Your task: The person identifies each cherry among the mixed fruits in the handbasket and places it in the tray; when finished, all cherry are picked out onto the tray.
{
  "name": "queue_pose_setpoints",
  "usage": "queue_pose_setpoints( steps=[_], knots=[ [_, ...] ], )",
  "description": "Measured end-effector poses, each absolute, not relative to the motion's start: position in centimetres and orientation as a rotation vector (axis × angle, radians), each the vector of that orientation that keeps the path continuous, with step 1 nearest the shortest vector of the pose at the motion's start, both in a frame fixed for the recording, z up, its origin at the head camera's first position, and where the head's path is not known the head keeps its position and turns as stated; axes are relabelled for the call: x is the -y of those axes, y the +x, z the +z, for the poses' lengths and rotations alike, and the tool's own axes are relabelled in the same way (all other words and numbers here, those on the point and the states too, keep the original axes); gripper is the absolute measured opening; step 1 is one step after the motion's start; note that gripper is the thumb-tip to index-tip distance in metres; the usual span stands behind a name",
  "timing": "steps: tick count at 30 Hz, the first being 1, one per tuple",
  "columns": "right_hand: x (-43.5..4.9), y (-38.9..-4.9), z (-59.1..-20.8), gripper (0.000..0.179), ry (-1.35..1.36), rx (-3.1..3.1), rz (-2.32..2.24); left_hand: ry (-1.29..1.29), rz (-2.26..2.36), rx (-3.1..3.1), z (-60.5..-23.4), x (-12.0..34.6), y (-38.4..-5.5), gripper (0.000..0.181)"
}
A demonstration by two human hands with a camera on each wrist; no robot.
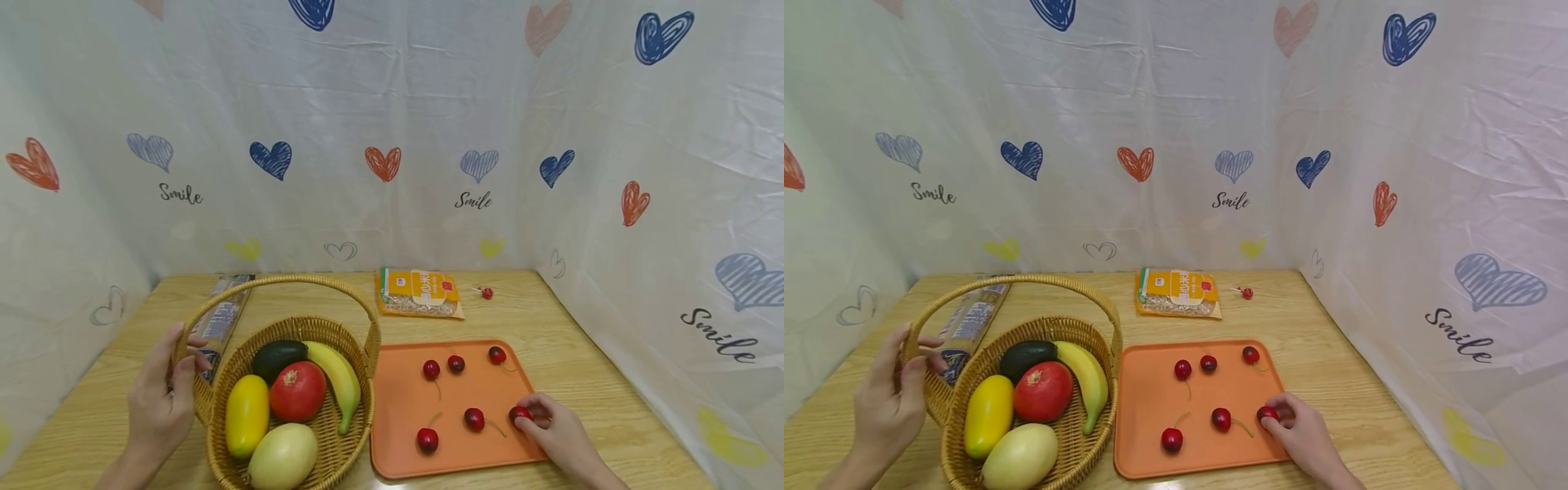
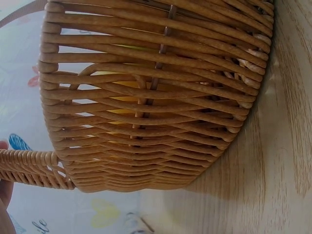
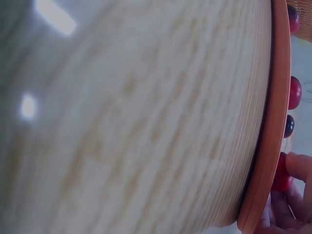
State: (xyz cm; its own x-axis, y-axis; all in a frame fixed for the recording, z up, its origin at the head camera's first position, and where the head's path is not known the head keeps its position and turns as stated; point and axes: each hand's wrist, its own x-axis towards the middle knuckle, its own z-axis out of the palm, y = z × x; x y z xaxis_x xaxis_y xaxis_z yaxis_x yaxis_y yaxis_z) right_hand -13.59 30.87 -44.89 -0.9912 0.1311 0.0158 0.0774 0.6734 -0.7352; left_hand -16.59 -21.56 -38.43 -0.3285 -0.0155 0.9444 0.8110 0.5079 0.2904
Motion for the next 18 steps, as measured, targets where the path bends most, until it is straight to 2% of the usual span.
queue_pose_setpoints(
  steps=[13, 18],
  knots=[
    [-30.7, -13.3, -44.0, 0.026, -0.161, 2.812, 1.252, -0.68, -0.979, 1.711, -38.4, 21.5, -16.5, 0.038],
    [-30.8, -13.2, -42.7, 0.026, -0.049, 2.747, 1.259, -0.663, -0.972, 1.734, -38.3, 21.6, -16.5, 0.038]
  ],
)
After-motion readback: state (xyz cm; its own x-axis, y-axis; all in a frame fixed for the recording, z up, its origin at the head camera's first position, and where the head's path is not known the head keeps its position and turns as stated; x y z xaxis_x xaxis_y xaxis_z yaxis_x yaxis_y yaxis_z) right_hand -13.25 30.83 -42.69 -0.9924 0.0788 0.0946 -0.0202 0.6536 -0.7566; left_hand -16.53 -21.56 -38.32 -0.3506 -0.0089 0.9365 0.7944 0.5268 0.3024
